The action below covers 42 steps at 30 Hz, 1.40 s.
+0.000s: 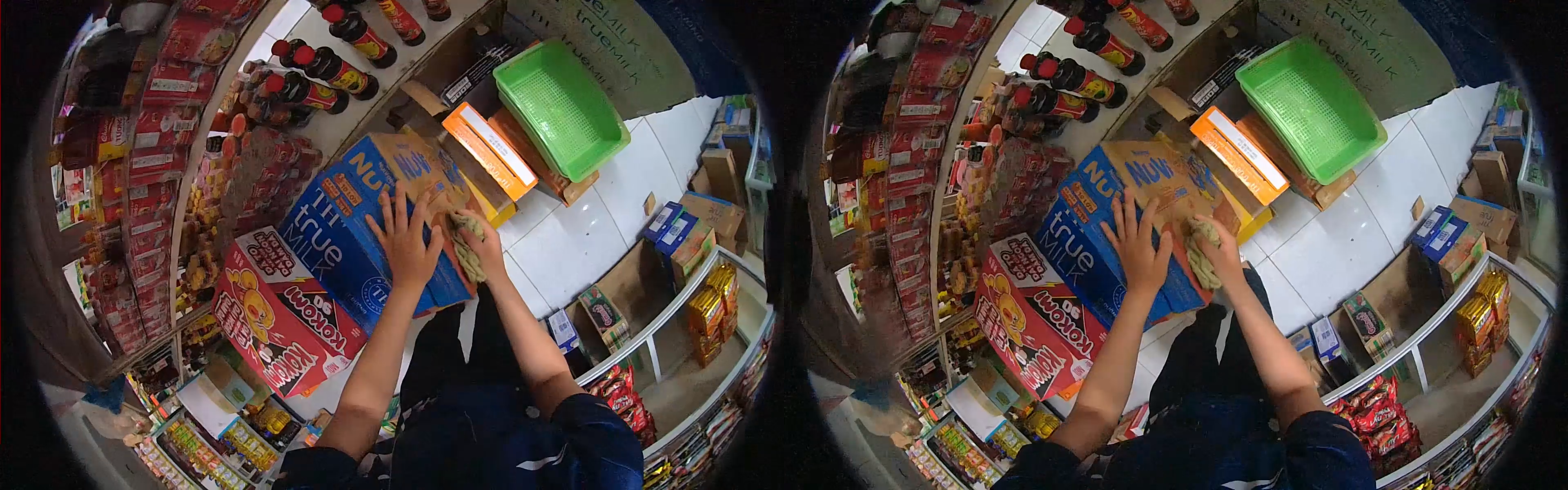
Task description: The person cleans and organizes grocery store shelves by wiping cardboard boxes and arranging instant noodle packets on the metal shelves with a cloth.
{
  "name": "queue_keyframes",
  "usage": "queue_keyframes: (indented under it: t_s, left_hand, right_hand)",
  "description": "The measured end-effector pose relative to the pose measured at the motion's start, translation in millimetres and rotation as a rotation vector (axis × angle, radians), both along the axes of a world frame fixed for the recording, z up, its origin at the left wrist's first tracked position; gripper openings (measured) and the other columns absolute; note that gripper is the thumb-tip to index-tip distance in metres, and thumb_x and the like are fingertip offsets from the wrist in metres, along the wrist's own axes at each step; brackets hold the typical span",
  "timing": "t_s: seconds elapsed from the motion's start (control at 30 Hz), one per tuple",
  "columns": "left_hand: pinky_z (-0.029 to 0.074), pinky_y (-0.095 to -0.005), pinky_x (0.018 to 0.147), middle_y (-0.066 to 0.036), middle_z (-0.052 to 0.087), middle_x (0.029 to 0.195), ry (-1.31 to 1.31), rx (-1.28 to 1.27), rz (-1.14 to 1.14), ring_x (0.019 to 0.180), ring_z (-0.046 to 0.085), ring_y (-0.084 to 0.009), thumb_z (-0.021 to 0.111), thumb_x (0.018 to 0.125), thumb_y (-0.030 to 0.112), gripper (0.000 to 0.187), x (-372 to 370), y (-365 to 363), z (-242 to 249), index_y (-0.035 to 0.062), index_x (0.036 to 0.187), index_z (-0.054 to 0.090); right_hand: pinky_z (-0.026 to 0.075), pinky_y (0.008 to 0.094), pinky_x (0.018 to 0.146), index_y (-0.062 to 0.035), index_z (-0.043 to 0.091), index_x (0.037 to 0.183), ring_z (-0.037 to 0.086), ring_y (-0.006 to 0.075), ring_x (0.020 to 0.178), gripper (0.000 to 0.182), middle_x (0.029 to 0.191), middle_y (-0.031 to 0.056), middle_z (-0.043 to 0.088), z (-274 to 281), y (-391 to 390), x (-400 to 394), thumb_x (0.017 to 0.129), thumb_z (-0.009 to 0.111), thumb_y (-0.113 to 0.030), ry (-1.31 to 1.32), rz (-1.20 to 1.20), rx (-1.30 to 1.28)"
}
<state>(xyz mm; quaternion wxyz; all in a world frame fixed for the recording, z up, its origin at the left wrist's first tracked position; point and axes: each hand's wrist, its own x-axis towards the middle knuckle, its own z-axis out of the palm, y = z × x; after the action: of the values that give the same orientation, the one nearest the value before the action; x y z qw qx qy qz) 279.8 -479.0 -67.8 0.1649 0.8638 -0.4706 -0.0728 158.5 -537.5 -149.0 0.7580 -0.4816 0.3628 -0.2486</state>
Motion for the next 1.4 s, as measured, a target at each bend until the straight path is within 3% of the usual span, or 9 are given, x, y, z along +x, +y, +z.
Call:
queue_keyframes:
  t_s: [0.27, 0.37, 0.63, 0.83, 0.93, 1.0, 1.07, 1.17, 1.4]
  left_hand:
    - [-0.011, -0.0578, 0.096, -0.015, 0.020, 0.139, 0.010, -0.136, 0.057, 0.129, 0.012, -0.0357, 0.037, 0.081, 0.041, 0.050, 28, 55, -17, 0.0161, 0.125, 0.040]
    - [-0.010, -0.0563, 0.097, -0.017, 0.020, 0.138, 0.036, -0.179, 0.084, 0.129, 0.011, -0.0354, 0.032, 0.083, 0.044, 0.053, 33, 70, -21, 0.0145, 0.127, 0.036]
    - [-0.010, -0.0552, 0.098, -0.017, 0.017, 0.139, 0.053, -0.253, 0.101, 0.129, 0.012, -0.0355, 0.028, 0.083, 0.049, 0.063, 37, 81, -34, 0.0080, 0.131, 0.026]
    - [-0.010, -0.0524, 0.099, -0.019, 0.016, 0.139, 0.082, -0.271, 0.151, 0.129, 0.012, -0.0343, 0.028, 0.082, 0.052, 0.073, 38, 80, -35, 0.0029, 0.134, 0.016]
    - [-0.011, -0.0527, 0.098, -0.020, 0.016, 0.139, 0.088, -0.276, 0.166, 0.129, 0.012, -0.0343, 0.029, 0.080, 0.054, 0.075, 37, 79, -35, 0.0031, 0.134, 0.016]
    - [-0.012, -0.0527, 0.098, -0.020, 0.016, 0.138, 0.101, -0.278, 0.166, 0.129, 0.012, -0.0342, 0.030, 0.080, 0.054, 0.075, 37, 80, -36, 0.0023, 0.134, 0.016]
    - [-0.012, -0.0529, 0.098, -0.021, 0.016, 0.138, 0.092, -0.283, 0.155, 0.129, 0.012, -0.0342, 0.029, 0.080, 0.054, 0.076, 38, 79, -36, 0.0018, 0.133, 0.016]
    - [-0.011, -0.0532, 0.098, -0.021, 0.016, 0.138, 0.083, -0.285, 0.147, 0.129, 0.012, -0.0342, 0.029, 0.080, 0.054, 0.077, 39, 81, -37, 0.0007, 0.133, 0.016]
    - [-0.010, -0.0500, 0.099, -0.022, 0.011, 0.139, 0.091, -0.191, 0.157, 0.130, 0.007, -0.0336, 0.027, 0.078, 0.053, 0.079, 39, 93, -49, 0.0003, 0.134, 0.011]
  right_hand:
    - [0.030, 0.0334, 0.095, -0.0011, 0.046, 0.117, 0.041, 0.0256, 0.114, 0.041, 0.120, 0.0164, 0.046, -139, 31, 15, 0.078, 0.056, -0.010, 0.240, -0.047, 0.067]
    - [0.023, 0.0352, 0.100, -0.0004, 0.035, 0.125, 0.027, 0.0288, 0.124, 0.052, 0.133, 0.0185, 0.029, -130, 47, 24, 0.079, 0.055, -0.013, 0.456, -0.055, -0.402]
    - [0.015, 0.0382, 0.103, -0.0041, 0.014, 0.134, 0.016, 0.0317, 0.128, 0.081, 0.136, 0.0210, 0.019, 34, 37, 92, 0.074, 0.060, -0.035, -0.092, 0.234, -0.410]
    - [0.017, 0.0371, 0.102, -0.0080, 0.017, 0.133, 0.020, 0.0316, 0.126, 0.071, 0.136, 0.0181, 0.020, -23, 7, 149, 0.078, 0.054, -0.033, -0.121, 0.259, -0.336]
    - [0.037, 0.0388, 0.085, -0.0017, 0.052, 0.108, 0.045, 0.0320, 0.104, 0.045, 0.119, 0.0198, 0.042, -113, -10, 155, 0.079, 0.055, -0.036, 0.195, -0.060, 0.094]
    - [0.042, 0.0402, 0.072, 0.0003, 0.060, 0.087, 0.055, 0.0299, 0.085, 0.039, 0.096, 0.0188, 0.055, -125, -17, 118, 0.078, 0.057, -0.037, 0.649, -0.070, -0.391]
    - [0.044, 0.0398, 0.069, -0.0001, 0.062, 0.082, 0.057, 0.0313, 0.077, 0.038, 0.082, 0.0184, 0.059, -147, -17, 88, 0.078, 0.056, -0.038, 0.641, -0.172, -0.479]
    - [0.039, 0.0362, 0.083, -0.0025, 0.060, 0.094, 0.051, 0.0301, 0.098, 0.035, 0.107, 0.0177, 0.053, -118, -7, 68, 0.079, 0.054, -0.033, 0.643, 0.056, -0.076]
    - [0.033, 0.0385, 0.093, -0.0101, 0.044, 0.120, 0.043, 0.0303, 0.111, 0.046, 0.116, 0.0166, 0.047, 52, 19, 142, 0.080, 0.053, -0.031, -0.153, 0.189, -0.457]
